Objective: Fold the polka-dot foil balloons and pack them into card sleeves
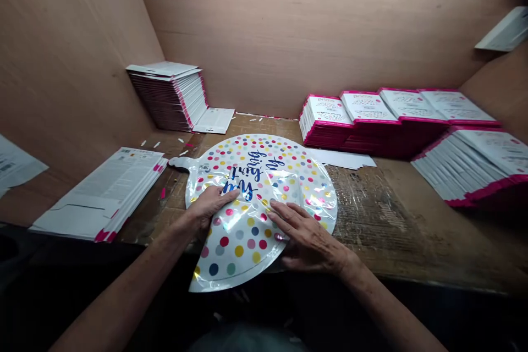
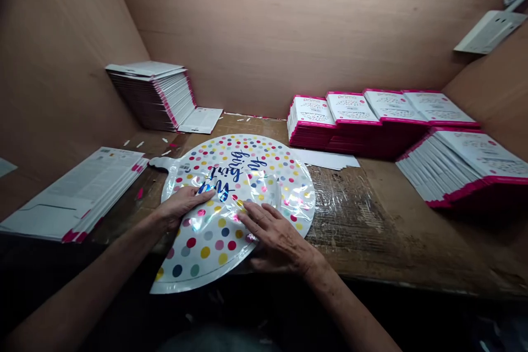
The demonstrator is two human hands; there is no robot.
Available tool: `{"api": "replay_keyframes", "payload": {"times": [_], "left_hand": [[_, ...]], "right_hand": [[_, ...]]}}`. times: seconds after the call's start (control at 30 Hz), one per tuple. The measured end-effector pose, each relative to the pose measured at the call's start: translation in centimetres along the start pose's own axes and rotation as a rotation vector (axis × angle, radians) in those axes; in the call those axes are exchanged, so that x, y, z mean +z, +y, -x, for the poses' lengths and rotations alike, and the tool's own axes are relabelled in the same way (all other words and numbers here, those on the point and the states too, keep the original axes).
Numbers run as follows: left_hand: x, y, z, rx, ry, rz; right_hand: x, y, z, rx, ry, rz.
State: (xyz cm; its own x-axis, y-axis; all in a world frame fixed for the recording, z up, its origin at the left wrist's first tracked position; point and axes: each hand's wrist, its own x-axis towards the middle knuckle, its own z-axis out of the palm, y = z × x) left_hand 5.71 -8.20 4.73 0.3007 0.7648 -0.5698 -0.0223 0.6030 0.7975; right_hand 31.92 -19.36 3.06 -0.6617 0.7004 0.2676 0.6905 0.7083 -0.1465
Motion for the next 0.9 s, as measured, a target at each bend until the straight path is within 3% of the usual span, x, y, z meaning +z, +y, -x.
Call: {"api": "replay_keyframes", "payload": {"times": [0.07, 0.2, 0.27, 0.37, 0.43, 0.53, 0.6, 0.67, 0.77, 0.9], "left_hand": [[0.4, -0.1, -0.5, -0.005, 0.028, 0.005], [2.7, 1.0, -1.7, -0.08, -0.076, 0.033], [3.9, 1.6, -2.1, -0.043, -0.104, -0.008], [4.5, 1.5, -2.2, 0.037, -0.029, -0.114], [4.0, 0.7, -1.8, 0.172, 0.114, -0.255], [1.9, -1.2, -0.9, 0.632, 0.328, -0.691], [0.2, -2.5, -0.4, 0.954, 0.245, -0.992], [-1.4, -3.3, 0.0, 1.101, 0.023, -1.154], [-3.2, -3.5, 0.2, 1.123, -0.167, -1.249], [-4.4, -3.2, -0.1, 1.08, -0.225, -1.235]], "right_hand": [[0.4, -0.2, -0.4, -0.027, 0.03, 0.003], [1.2, 0.3, -1.1, -0.051, 0.209, 0.1], [1.5, 0.9, -1.4, -0.06, 0.279, 0.146], [1.6, 1.6, -1.2, -0.057, 0.319, 0.203], [1.5, 1.7, -0.7, -0.038, 0.284, 0.231], [1.3, 1.4, 0.1, -0.006, 0.177, 0.242], [1.1, 1.1, 0.4, 0.004, 0.12, 0.233], [0.8, 1.0, 0.2, -0.012, 0.065, 0.204], [0.6, 0.8, -0.7, -0.046, -0.049, 0.116], [1.2, -0.4, -1.9, 0.068, -0.036, 0.118]]}}
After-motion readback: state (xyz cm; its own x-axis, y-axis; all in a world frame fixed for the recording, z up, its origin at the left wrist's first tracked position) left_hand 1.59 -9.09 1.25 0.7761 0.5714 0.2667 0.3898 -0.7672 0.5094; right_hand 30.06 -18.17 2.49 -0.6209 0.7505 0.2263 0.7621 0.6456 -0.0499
